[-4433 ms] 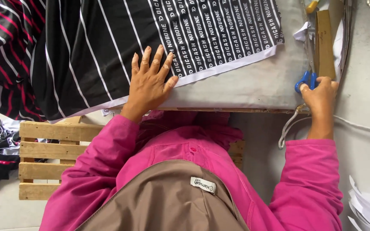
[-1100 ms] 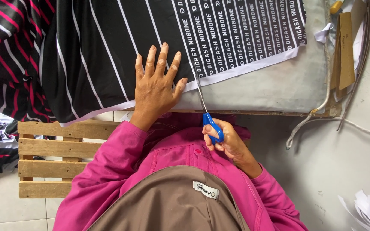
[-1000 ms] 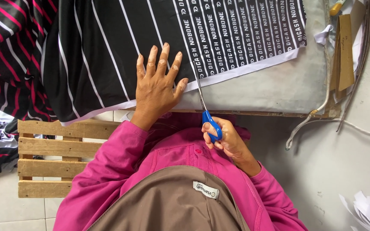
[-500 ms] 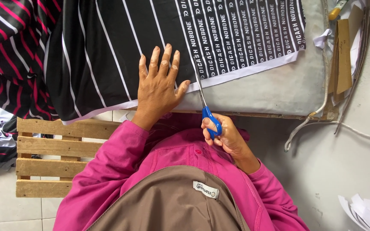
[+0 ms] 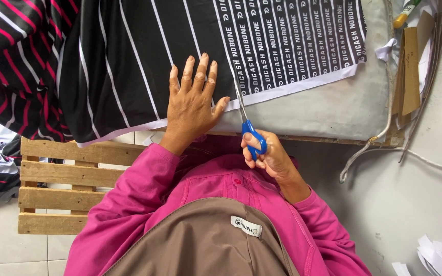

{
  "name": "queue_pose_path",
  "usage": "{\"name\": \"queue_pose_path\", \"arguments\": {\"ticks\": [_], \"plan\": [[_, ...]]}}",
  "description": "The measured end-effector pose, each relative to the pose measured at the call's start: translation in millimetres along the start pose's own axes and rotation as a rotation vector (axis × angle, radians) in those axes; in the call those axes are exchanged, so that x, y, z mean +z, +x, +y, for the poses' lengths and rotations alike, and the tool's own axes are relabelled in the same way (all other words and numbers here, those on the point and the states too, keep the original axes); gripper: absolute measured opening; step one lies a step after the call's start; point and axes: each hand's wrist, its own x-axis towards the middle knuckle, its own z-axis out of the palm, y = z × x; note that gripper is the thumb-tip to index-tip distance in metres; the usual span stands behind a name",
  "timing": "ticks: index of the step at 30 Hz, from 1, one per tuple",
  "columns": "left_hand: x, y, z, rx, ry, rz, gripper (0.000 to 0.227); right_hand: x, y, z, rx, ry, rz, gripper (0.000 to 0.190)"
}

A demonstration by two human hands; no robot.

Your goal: The person cuts a large piece of black and white striped fabric using blue scissors. They repeatedly align the fabric on a table, cut along the edge, and adjust the material to continue cutting.

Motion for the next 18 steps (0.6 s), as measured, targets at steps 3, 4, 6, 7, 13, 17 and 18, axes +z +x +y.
{"name": "queue_pose_path", "arguments": {"ticks": [3, 4, 6, 7, 13, 17, 18], "plan": [[1.0, 0.4, -0.2, -0.004, 0.009, 0.003, 0.065, 1.5, 6.0, -2.3, 0.012, -0.026, 0.016, 0.031], [0.5, 0.3, -0.2, -0.004, 0.009, 0.003, 0.065, 1.4, 6.4, -2.6, 0.013, -0.027, 0.016, 0.031], [-0.4, 0.0, 0.1, -0.001, -0.001, 0.000, 0.065, 0.9, 6.9, -3.3, 0.012, -0.049, 0.037, 0.028], [-0.4, 0.2, 0.2, -0.001, -0.002, 0.000, 0.065, 0.6, 6.2, -4.1, 0.013, -0.049, 0.037, 0.028], [0.8, 1.1, -0.7, 0.009, 0.017, 0.003, 0.066, 0.6, 13.7, -8.4, 0.025, -0.046, 0.005, 0.032], [-0.9, 0.2, 1.0, 0.008, 0.023, 0.004, 0.065, 4.6, 19.3, -16.2, 0.038, -0.020, -0.005, 0.036], [-1.7, 0.3, 1.8, 0.003, 0.021, 0.002, 0.065, 5.0, 21.1, -16.8, 0.035, -0.019, -0.003, 0.036]]}}
